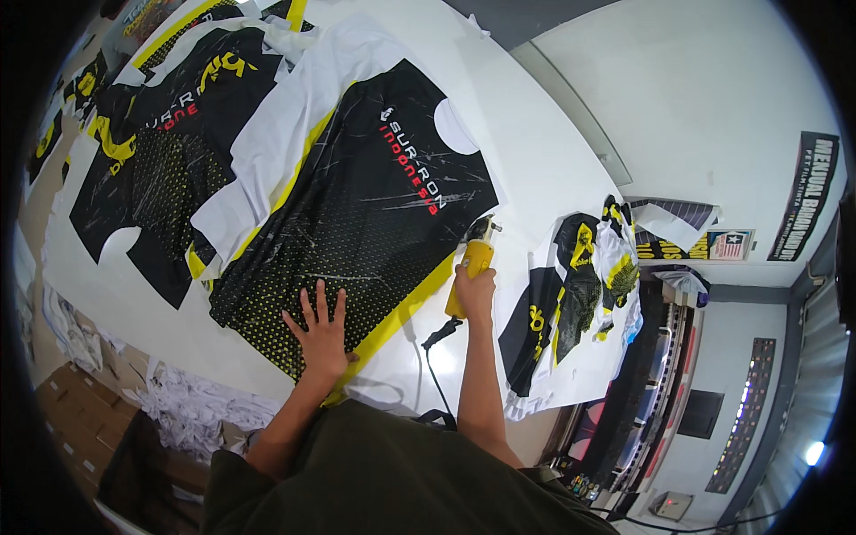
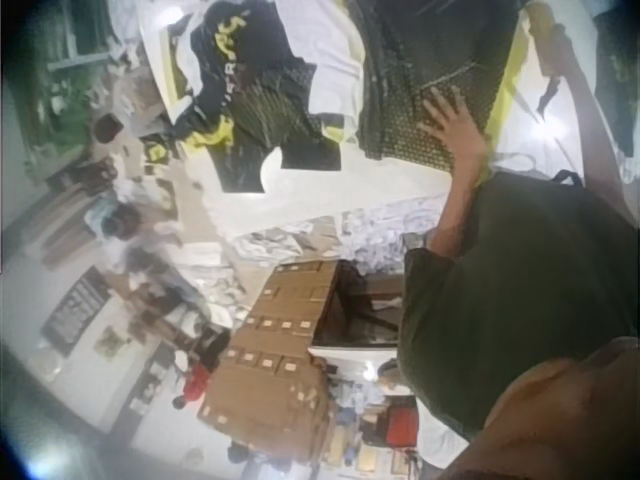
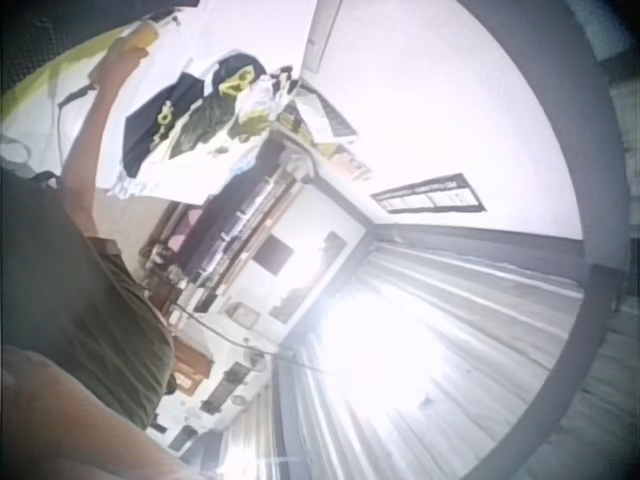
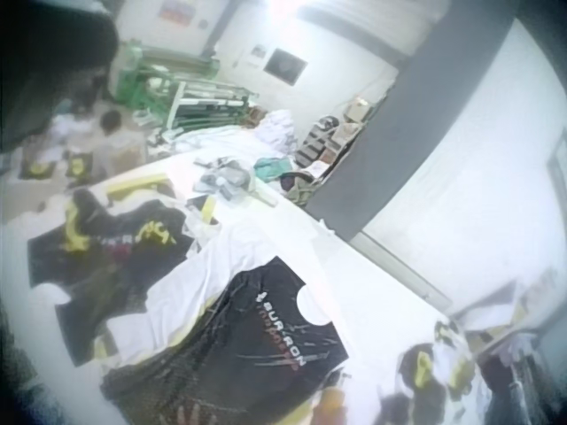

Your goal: The person uses a yellow electric fabric cutter to trim the edges of black and yellow printed fabric pieces laid out on a white table. They repeatedly reposition the fabric pieces and guide the cutter along the printed outlines to separate the shapes from the surrounding material.

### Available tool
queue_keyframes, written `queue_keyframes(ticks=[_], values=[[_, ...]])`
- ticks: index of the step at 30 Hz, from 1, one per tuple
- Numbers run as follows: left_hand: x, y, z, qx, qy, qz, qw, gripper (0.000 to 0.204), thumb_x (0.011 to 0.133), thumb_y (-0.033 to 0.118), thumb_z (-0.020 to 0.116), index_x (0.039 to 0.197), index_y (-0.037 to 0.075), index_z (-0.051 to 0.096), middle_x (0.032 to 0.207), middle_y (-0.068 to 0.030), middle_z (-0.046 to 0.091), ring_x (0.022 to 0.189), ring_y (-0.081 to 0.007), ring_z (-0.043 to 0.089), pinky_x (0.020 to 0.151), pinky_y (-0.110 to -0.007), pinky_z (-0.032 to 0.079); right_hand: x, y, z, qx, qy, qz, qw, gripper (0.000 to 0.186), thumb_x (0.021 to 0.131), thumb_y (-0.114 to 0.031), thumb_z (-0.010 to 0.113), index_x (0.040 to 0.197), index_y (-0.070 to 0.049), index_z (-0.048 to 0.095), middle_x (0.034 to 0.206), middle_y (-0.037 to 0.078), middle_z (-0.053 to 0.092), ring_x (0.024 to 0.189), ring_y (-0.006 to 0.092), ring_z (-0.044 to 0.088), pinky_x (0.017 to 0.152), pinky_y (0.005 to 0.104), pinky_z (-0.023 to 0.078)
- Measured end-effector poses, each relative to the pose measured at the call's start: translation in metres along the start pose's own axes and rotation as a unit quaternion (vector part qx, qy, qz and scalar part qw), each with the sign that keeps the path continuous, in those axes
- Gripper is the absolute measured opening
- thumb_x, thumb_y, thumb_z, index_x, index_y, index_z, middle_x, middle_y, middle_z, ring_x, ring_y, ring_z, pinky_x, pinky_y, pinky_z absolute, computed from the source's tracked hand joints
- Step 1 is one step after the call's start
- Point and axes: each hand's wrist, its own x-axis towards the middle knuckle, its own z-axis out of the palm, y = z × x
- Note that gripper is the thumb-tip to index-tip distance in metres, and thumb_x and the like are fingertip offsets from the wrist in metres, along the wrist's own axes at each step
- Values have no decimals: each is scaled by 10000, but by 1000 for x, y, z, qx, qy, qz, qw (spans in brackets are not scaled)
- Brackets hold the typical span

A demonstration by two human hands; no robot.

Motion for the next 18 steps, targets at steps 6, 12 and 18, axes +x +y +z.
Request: queue_keyframes(ticks=[6,12,18], values=[[0,-2,2,-12,25,7,1000,1366,507,433,979,1641,220,249,1727,-174,50,1567,-477,50,1144,-811,59,20,-10,3,4,21,22,1000,753,846,-412,742,1224,180,469,1140,402,648,1020,487,701,875,484,585],[-1,-2,-4,-21,22,11,999,1340,512,409,977,1632,203,270,1723,-189,70,1564,-478,72,1148,-809,66,42,-15,5,18,33,31,999,754,850,-399,716,1217,195,431,1153,402,635,1024,471,702,887,475,580],[0,-2,-4,-23,17,6,1000,1347,499,411,978,1630,208,275,1725,-185,69,1567,-472,68,1149,-808,72,70,-17,7,22,55,55,997,809,821,-407,754,1265,207,472,1174,352,655,1032,435,707,874,465,588]])
